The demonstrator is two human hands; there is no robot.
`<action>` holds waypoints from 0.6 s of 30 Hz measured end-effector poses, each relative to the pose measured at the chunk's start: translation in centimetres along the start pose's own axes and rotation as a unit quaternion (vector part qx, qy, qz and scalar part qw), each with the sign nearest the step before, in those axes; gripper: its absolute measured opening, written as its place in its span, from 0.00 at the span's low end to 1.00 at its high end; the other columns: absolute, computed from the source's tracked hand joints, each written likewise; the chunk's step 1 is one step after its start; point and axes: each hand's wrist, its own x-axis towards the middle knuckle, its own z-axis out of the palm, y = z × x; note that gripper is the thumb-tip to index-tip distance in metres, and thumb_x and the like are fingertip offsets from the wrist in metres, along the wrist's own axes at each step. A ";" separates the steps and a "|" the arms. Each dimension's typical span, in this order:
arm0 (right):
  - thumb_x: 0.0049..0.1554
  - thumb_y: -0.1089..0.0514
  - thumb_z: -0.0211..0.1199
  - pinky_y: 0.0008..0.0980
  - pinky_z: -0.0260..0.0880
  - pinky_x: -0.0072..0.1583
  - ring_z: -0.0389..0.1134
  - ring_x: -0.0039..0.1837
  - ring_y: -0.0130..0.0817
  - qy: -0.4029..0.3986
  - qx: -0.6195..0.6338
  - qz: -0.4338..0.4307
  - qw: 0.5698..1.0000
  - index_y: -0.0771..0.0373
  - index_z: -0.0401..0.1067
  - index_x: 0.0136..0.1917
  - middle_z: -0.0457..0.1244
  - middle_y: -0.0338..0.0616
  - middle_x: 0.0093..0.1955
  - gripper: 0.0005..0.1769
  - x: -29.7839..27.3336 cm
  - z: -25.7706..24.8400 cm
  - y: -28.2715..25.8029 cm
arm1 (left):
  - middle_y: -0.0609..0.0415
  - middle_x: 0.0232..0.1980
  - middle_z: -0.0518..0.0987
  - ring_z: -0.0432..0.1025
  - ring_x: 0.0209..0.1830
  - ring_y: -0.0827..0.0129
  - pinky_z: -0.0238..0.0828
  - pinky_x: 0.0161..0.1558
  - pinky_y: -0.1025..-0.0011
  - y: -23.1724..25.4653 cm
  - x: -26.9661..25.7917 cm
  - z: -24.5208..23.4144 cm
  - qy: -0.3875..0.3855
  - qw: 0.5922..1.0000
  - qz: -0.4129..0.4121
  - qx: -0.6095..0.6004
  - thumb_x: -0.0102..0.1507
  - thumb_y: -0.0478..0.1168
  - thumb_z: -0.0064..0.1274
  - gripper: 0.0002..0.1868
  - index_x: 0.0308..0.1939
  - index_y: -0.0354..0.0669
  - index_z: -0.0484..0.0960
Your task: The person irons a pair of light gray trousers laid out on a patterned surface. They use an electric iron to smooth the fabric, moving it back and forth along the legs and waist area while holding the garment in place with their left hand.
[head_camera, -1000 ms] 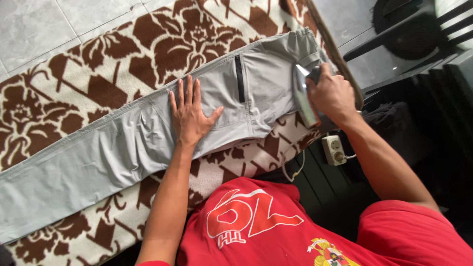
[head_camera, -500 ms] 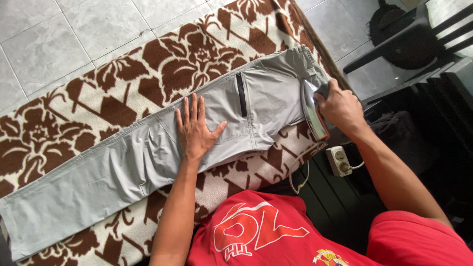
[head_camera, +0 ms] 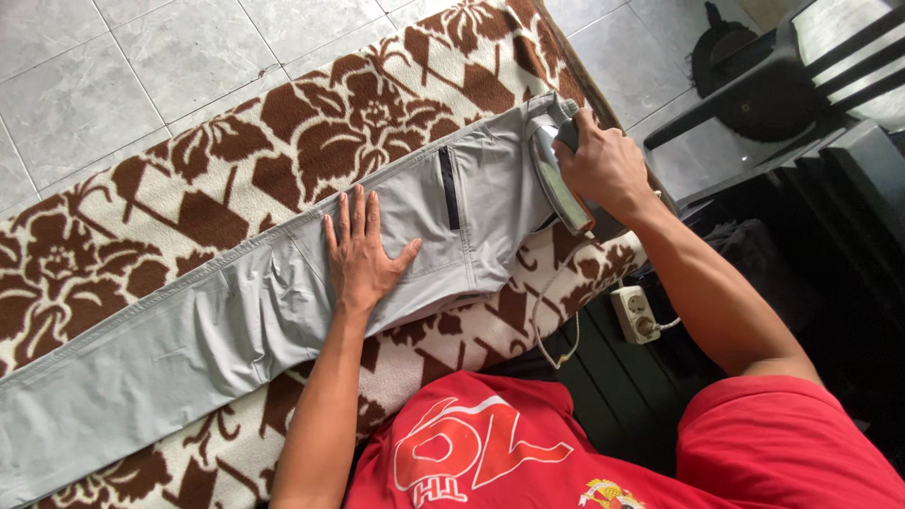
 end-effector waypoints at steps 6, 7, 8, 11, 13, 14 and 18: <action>0.67 0.46 0.51 0.40 0.67 0.31 0.69 0.34 0.42 -0.054 -0.022 0.054 0.997 0.60 0.59 0.73 0.69 0.55 0.41 0.26 -0.1 0.1 3.8 | 0.48 0.86 0.41 0.32 0.86 0.56 0.20 0.79 0.47 -0.1 0.0 0.2 0.001 1.000 0.003 0.012 0.59 0.81 0.37 0.61 0.81 0.42 0.47; 0.67 0.45 0.51 0.41 0.67 0.31 0.69 0.34 0.43 -0.060 -0.020 0.080 0.995 0.59 0.59 0.73 0.69 0.55 0.41 0.26 -0.5 0.1 4.8 | 0.48 0.86 0.41 0.32 0.86 0.56 0.20 0.79 0.48 -0.2 0.1 0.2 0.003 1.000 0.002 0.011 0.58 0.81 0.37 0.61 0.81 0.43 0.47; 0.67 0.44 0.51 0.41 0.67 0.31 0.68 0.34 0.44 -0.067 -0.018 0.107 0.992 0.57 0.59 0.73 0.68 0.55 0.41 0.26 -1.1 0.2 5.9 | 0.48 0.86 0.41 0.32 0.86 0.56 0.20 0.79 0.48 -0.2 0.0 0.2 0.003 1.000 0.002 0.009 0.58 0.82 0.37 0.61 0.81 0.43 0.46; 0.67 0.45 0.53 0.43 0.70 0.32 0.71 0.35 0.46 -0.045 -0.004 0.152 0.987 0.57 0.58 0.75 0.69 0.58 0.42 0.28 -3.3 0.3 8.8 | 0.49 0.85 0.40 0.32 0.85 0.57 0.20 0.79 0.48 -0.3 0.0 0.3 0.005 1.000 0.002 0.002 0.57 0.82 0.37 0.61 0.81 0.44 0.46; 0.68 0.42 0.56 0.43 0.69 0.38 0.72 0.40 0.48 -0.007 -0.033 0.137 0.990 0.59 0.63 0.71 0.70 0.61 0.43 0.26 -4.6 0.1 10.1 | 0.50 0.85 0.40 0.33 0.85 0.57 0.20 0.79 0.48 -0.1 -0.1 0.4 0.007 1.000 0.000 -0.005 0.57 0.82 0.37 0.62 0.81 0.45 0.46; 0.68 0.41 0.58 0.42 0.69 0.41 0.72 0.42 0.49 0.013 -0.046 0.128 0.991 0.60 0.65 0.70 0.70 0.62 0.44 0.26 -5.0 -0.1 10.2 | 0.50 0.85 0.40 0.33 0.85 0.57 0.20 0.79 0.48 -0.1 0.0 0.3 0.006 1.000 -0.001 -0.007 0.56 0.82 0.37 0.62 0.81 0.45 0.46; 0.66 0.43 0.57 0.45 0.76 0.42 0.74 0.43 0.49 0.008 0.028 0.164 0.986 0.56 0.64 0.71 0.70 0.60 0.46 0.26 -6.2 -2.1 8.0 | 0.50 0.85 0.39 0.32 0.85 0.57 0.19 0.79 0.49 -0.2 0.1 0.3 0.002 1.000 -0.001 0.007 0.57 0.83 0.36 0.62 0.81 0.45 0.45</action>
